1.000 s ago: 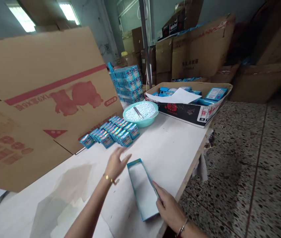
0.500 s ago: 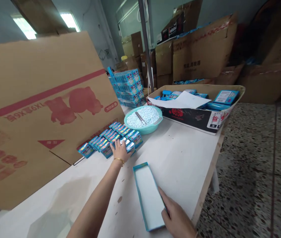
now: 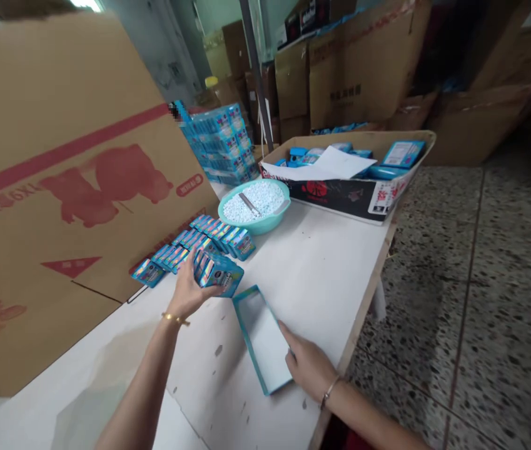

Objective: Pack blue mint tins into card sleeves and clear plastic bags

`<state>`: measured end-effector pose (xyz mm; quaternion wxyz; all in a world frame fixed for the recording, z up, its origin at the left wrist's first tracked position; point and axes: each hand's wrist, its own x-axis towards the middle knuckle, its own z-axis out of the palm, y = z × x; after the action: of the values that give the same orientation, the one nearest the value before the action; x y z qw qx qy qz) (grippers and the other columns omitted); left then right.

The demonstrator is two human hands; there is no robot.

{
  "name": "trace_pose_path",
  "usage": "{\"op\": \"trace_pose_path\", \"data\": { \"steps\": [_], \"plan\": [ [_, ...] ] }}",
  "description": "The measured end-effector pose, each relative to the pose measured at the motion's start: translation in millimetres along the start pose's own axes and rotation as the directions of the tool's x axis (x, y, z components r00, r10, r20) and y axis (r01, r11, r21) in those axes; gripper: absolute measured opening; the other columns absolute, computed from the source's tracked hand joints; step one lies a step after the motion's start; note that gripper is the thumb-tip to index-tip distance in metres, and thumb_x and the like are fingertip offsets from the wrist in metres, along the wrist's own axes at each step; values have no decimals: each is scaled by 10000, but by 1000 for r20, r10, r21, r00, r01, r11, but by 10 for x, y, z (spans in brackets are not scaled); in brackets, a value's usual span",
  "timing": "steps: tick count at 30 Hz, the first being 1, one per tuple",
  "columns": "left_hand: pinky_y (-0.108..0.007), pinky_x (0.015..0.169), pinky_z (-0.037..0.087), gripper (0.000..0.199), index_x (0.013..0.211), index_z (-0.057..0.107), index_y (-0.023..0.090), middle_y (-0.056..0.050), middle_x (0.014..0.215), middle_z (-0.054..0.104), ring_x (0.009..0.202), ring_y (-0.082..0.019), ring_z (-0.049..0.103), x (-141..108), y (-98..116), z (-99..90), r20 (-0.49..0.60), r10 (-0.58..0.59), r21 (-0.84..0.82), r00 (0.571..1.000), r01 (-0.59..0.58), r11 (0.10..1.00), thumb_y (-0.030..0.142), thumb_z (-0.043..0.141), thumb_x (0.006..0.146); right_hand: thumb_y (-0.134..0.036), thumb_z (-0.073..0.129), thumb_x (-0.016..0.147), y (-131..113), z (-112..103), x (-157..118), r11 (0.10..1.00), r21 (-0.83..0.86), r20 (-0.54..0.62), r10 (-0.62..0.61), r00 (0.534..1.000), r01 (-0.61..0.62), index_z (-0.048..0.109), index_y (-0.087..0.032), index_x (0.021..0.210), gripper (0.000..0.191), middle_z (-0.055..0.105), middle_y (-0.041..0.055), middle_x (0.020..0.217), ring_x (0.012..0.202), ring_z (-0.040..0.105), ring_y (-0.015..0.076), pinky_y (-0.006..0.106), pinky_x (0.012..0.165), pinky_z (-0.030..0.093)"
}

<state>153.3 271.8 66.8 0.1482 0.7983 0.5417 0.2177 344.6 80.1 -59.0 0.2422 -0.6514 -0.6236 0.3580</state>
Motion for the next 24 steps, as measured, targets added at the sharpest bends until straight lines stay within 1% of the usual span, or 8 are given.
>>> {"op": "trace_pose_path", "data": {
  "steps": [3, 7, 9, 13, 16, 18, 21, 24],
  "plan": [
    [-429, 1022, 371, 1151, 1465, 101, 217, -129, 1391, 375, 1274, -306, 392, -416, 207, -21, 233, 114, -173, 966, -74, 982, 463, 771, 562, -80, 390, 787, -34, -58, 6, 998, -55, 19, 20, 1000, -19, 301, -121, 1445, 665, 604, 144, 1237, 1032, 618, 246, 336, 884, 465],
    [-475, 992, 383, 1184, 1461, 175, 205, -129, 1286, 455, 1168, -319, 446, -693, 461, 207, 441, 174, -36, 880, -177, 984, 376, 810, 477, -77, 401, 781, -63, -42, -13, 998, -57, 9, 26, 1000, -26, 278, -122, 1450, 682, 583, 132, 1273, 1074, 601, 226, 314, 915, 449],
    [-478, 950, 411, 1159, 1455, 215, 213, -121, 1226, 485, 1112, -320, 463, -719, 545, 340, 474, 165, 82, 865, -231, 970, 344, 800, 463, -64, 392, 775, -78, -22, -27, 999, -44, 11, 14, 1000, -13, 270, -112, 1451, 689, 583, 134, 1272, 1079, 600, 224, 314, 918, 450],
    [-495, 955, 392, 1090, 1450, 238, 186, -161, 1254, 467, 1154, -353, 432, -634, 555, 488, 379, 121, 298, 917, -245, 923, 383, 759, 513, -31, 355, 780, -78, -38, -25, 1000, -25, 33, 9, 999, -8, 305, -83, 1437, 661, 564, 155, 1290, 1121, 579, 229, 320, 941, 445],
    [-532, 1026, 313, 1082, 1439, 272, 202, -178, 1395, 377, 1271, -378, 352, -364, 418, 451, 450, 123, 282, 884, -272, 920, 520, 752, 523, -27, 352, 779, -32, -62, 0, 1000, 18, 21, 7, 1000, -7, 332, -94, 1428, 653, 560, 152, 1296, 1128, 575, 236, 341, 943, 455],
    [-504, 1080, 258, 962, 1419, 317, 247, -133, 1491, 274, 1355, -344, 268, -29, 315, 408, 466, 155, 197, 871, -272, 942, 643, 657, 611, -36, 358, 780, 9, -49, 13, 998, 60, 2, -8, 1000, 8, 335, -130, 1432, 659, 560, 131, 1303, 1132, 574, 228, 343, 949, 458],
    [-489, 1124, 160, 870, 1427, 295, 251, -104, 1552, 131, 1419, -318, 117, 624, 234, 467, 217, 61, 250, 974, -116, 961, 715, 497, 719, -60, 352, 793, 69, 15, 23, 995, 95, -18, -14, 1000, 16, 329, -151, 1437, 651, 540, 111, 1332, 1162, 556, 213, 333, 977, 446],
    [-569, 1104, 93, 1052, 1462, 187, 210, -153, 1560, 15, 1414, -392, -4, 1188, 220, 728, 69, -146, 390, 987, 108, 915, 765, 530, 636, -83, 337, 805, 165, 110, 43, 996, 83, -2, -31, 1000, 31, 306, -125, 1444, 641, 507, 116, 1363, 1186, 540, 214, 329, 994, 438]
  ]
}}
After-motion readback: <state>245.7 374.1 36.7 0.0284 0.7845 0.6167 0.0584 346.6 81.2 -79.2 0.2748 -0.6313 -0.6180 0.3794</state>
